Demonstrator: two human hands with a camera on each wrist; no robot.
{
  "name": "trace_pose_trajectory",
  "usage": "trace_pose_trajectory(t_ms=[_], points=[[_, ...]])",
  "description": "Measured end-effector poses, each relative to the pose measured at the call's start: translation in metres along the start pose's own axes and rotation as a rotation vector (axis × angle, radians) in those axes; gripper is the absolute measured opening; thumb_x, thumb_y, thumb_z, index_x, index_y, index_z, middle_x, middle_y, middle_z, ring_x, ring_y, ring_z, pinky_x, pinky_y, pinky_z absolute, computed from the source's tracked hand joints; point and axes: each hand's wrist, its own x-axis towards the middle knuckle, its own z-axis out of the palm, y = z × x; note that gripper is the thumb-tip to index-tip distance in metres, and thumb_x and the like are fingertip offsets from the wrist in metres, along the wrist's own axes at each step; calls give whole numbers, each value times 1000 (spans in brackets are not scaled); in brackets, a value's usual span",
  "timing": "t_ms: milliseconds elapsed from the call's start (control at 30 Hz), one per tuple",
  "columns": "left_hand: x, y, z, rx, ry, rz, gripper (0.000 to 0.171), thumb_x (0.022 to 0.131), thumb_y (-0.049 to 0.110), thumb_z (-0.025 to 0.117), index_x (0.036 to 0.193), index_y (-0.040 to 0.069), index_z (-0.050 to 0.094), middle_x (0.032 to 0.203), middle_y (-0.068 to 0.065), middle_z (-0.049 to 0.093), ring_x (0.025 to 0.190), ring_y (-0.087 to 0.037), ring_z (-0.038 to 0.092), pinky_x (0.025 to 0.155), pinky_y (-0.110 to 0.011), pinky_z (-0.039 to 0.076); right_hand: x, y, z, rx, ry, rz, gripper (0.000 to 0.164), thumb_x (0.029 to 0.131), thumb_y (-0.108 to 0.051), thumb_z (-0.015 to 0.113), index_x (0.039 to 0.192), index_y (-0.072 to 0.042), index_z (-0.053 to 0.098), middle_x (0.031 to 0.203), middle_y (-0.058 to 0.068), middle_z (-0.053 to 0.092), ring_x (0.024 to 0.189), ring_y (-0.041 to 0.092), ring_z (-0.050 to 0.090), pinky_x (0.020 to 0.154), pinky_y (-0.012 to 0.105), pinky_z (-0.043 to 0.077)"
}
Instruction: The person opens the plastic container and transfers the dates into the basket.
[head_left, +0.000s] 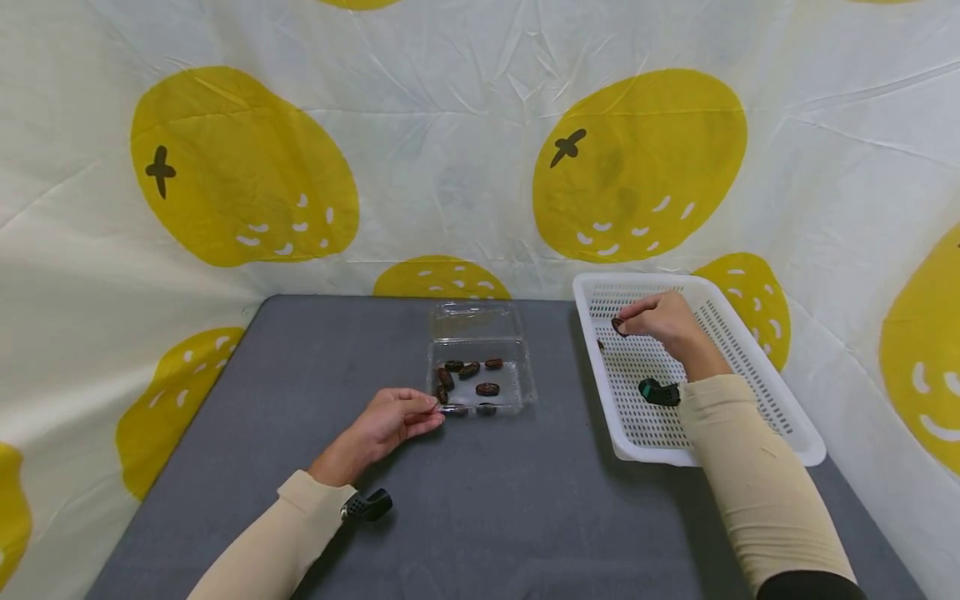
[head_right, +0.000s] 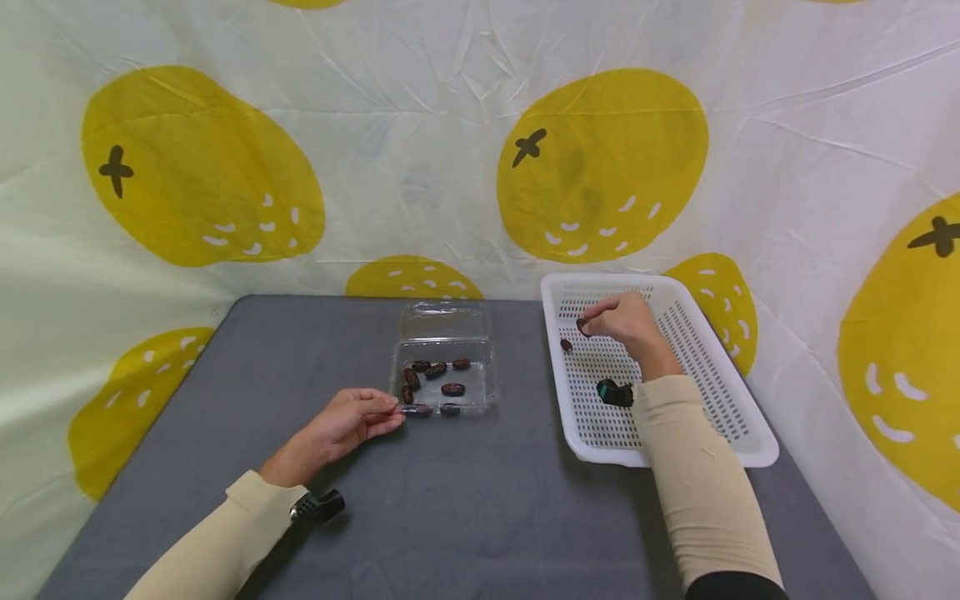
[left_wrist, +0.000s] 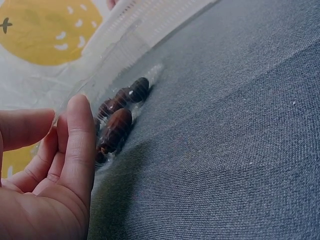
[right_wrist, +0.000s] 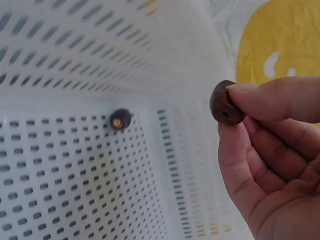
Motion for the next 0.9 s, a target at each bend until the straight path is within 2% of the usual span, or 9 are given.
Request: trace_pose_trajectory(t_ms=[100, 200, 300, 467, 600, 733, 900], points=[[0, 0, 0, 0, 5, 5, 32, 102, -1, 62, 127, -19, 57, 92, -7, 77, 85, -14, 76, 81, -26, 67, 0, 6, -1, -27, 17, 16, 37, 92, -12, 77, 123, 8, 71, 105, 10, 80, 104, 25, 68, 111, 57, 52], [0, 0, -1, 4, 3, 7, 31, 102, 0, 63, 127, -18, 58, 93, -7, 77, 86, -14, 76, 82, -27, 67, 2, 11, -2, -72, 30, 33, 36, 93, -13, 77, 122, 7, 72, 114, 20, 77, 112, 35, 63, 108, 57, 53], [0, 0, -1, 3, 5, 2, 31, 102, 0, 63, 127, -18, 58, 93, -7, 77, 86, -14, 76, 82, -27, 67, 5, 16, -2, -104, 27, 58, 37, 93, -14, 77, 123, 7, 72, 125, 27, 70, 114, 39, 59, 104, 55, 55], [0, 0, -1, 0, -3, 10, 32, 102, 0, 62, 127, -19, 58, 94, -8, 77, 86, -14, 76, 82, -27, 67, 11, 24, -3, -120, 34, 102, 37, 93, -16, 78, 123, 5, 73, 128, 28, 67, 111, 37, 59, 97, 48, 58], [-2, 1, 0, 8, -14, 12, 33, 102, 0, 62, 129, -20, 56, 96, -9, 77, 86, -14, 77, 83, -27, 67, 14, 32, -4, -124, 26, 130, 37, 92, -16, 78, 122, 5, 73, 121, 24, 72, 102, 30, 65, 91, 39, 61], [-2, 2, 0, 6, -14, 10, 31, 102, 1, 63, 127, -18, 58, 97, -9, 77, 86, -14, 76, 83, -28, 67, 17, 37, -3, -100, 3, 158, 37, 93, -14, 77, 124, 5, 72, 122, 23, 73, 94, 22, 70, 90, 37, 64], [-3, 3, 1, -3, -4, 4, 28, 101, 0, 64, 123, -17, 61, 94, -9, 77, 85, -15, 77, 82, -28, 67, 21, 42, 0, -98, -12, 173, 38, 92, -14, 78, 124, 6, 72, 124, 25, 71, 95, 25, 70, 83, 32, 64]])
